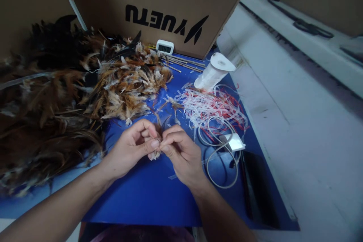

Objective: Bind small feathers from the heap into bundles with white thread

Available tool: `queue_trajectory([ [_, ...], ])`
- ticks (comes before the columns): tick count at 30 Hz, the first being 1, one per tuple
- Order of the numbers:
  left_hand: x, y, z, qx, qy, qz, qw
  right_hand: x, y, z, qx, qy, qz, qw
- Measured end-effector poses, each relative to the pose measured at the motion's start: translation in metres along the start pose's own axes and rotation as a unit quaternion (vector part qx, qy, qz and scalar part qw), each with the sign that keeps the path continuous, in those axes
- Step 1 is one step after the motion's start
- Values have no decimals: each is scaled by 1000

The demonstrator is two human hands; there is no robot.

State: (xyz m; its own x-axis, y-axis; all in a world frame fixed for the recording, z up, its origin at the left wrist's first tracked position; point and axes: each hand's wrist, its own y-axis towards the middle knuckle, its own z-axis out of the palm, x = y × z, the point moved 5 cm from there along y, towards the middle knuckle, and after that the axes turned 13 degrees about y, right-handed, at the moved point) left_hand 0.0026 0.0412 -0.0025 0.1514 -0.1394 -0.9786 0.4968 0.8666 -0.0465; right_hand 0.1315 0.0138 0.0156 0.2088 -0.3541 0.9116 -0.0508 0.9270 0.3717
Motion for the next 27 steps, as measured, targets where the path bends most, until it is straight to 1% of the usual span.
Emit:
queue_trajectory([
  [4, 0, 1, -2, 24, -1, -11, 1000, 1, 2, -1, 41, -1, -11, 999],
  [7, 0, 1, -2, 43, 5, -14, 999, -2, 2, -2, 54, 17, 8, 998],
  [12, 1, 0, 2, 86, -16, -41, 995, -13, 1, -5, 31, 80, 70, 994],
  [15, 2, 0, 5, 104, -39, -58, 992, -15, 1, -5, 42, 92, 92, 991],
  [19, 3, 0, 6, 118, -51, -74, 989, -12, 2, -4, 70, 66, 89, 991],
  [24, 7, 1, 6, 120, -53, -76, 988, -11, 4, -8, 41, 66, 74, 994],
  [27, 8, 0, 6, 119, -52, -76, 989, -11, 4, -7, 46, 77, 84, 992],
])
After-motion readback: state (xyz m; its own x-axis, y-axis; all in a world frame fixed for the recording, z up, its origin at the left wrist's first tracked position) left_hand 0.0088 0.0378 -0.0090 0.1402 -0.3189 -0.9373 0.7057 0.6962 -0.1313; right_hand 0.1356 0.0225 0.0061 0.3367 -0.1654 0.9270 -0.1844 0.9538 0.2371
